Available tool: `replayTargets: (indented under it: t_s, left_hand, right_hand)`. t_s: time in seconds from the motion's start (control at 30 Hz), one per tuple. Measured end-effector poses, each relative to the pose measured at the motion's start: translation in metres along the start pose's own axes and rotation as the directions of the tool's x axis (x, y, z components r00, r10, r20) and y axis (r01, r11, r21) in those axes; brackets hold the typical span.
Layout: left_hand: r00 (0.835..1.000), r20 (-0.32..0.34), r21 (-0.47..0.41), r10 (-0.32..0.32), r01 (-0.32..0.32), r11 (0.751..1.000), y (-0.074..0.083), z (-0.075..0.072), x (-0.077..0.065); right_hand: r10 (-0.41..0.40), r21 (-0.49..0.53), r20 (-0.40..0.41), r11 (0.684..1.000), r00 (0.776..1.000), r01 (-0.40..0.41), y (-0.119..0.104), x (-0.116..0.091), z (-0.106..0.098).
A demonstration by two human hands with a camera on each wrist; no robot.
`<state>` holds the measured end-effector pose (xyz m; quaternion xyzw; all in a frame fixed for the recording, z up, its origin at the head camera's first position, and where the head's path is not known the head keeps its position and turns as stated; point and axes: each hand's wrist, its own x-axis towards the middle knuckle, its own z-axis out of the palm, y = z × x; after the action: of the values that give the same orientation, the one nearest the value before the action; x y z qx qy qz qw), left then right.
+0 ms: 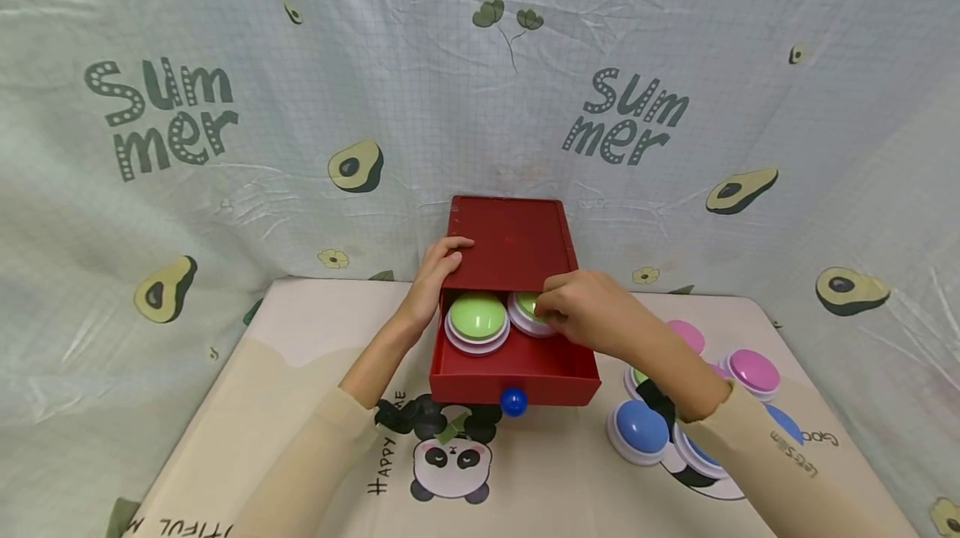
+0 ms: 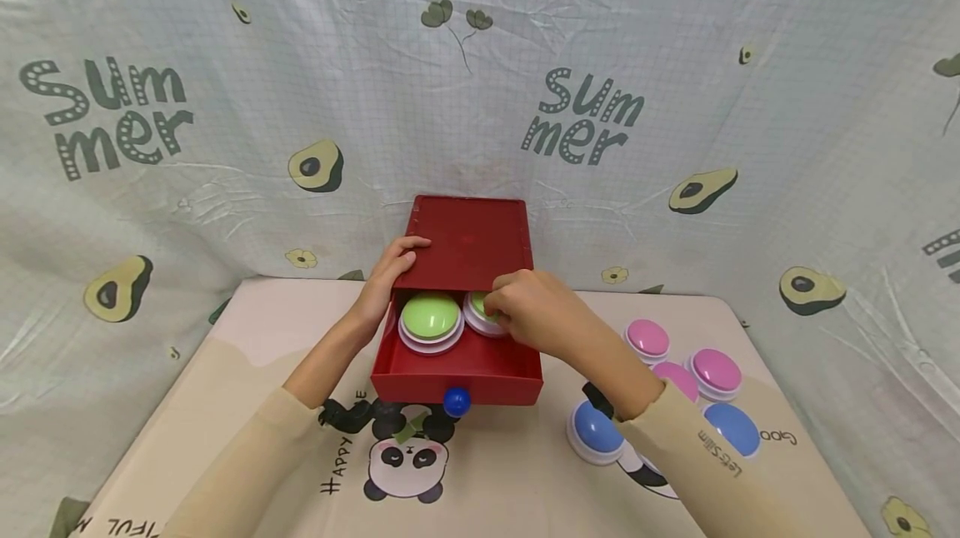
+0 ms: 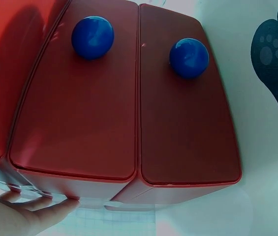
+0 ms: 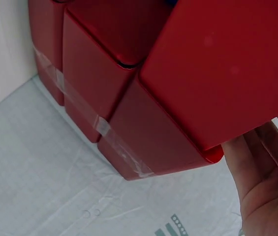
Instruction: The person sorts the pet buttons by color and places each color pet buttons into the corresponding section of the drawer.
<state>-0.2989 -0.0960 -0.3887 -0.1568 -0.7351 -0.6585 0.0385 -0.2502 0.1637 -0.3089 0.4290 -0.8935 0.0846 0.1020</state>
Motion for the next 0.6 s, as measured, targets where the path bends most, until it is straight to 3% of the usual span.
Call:
replayTargets:
  t_s: [0.3, 0.47, 0.6]
  left_hand:
    - [1.0, 0.007, 0.004, 0.001, -0.001, 1.0, 0.001, 0.0, -0.001]
    - [1.0, 0.012, 0.004, -0.003, 0.003, 1.0, -0.001, 0.0, -0.003]
    - [1.0, 0.018, 0.001, -0.005, 0.005, 1.0, 0.0, -0.002, -0.005]
  right_hand:
    - [0.025, 0.037, -0.017, 0.999, 1.0, -0.024, -0.002, -0.005, -0.001]
    - [0.071, 0.14, -0.027, 0.988, 0.997, -0.067, 0.0, -0.016, -0.009]
    - [0.126, 0.256, -0.05, 0.96, 0.991, -0.109, 0.007, -0.028, -0.018]
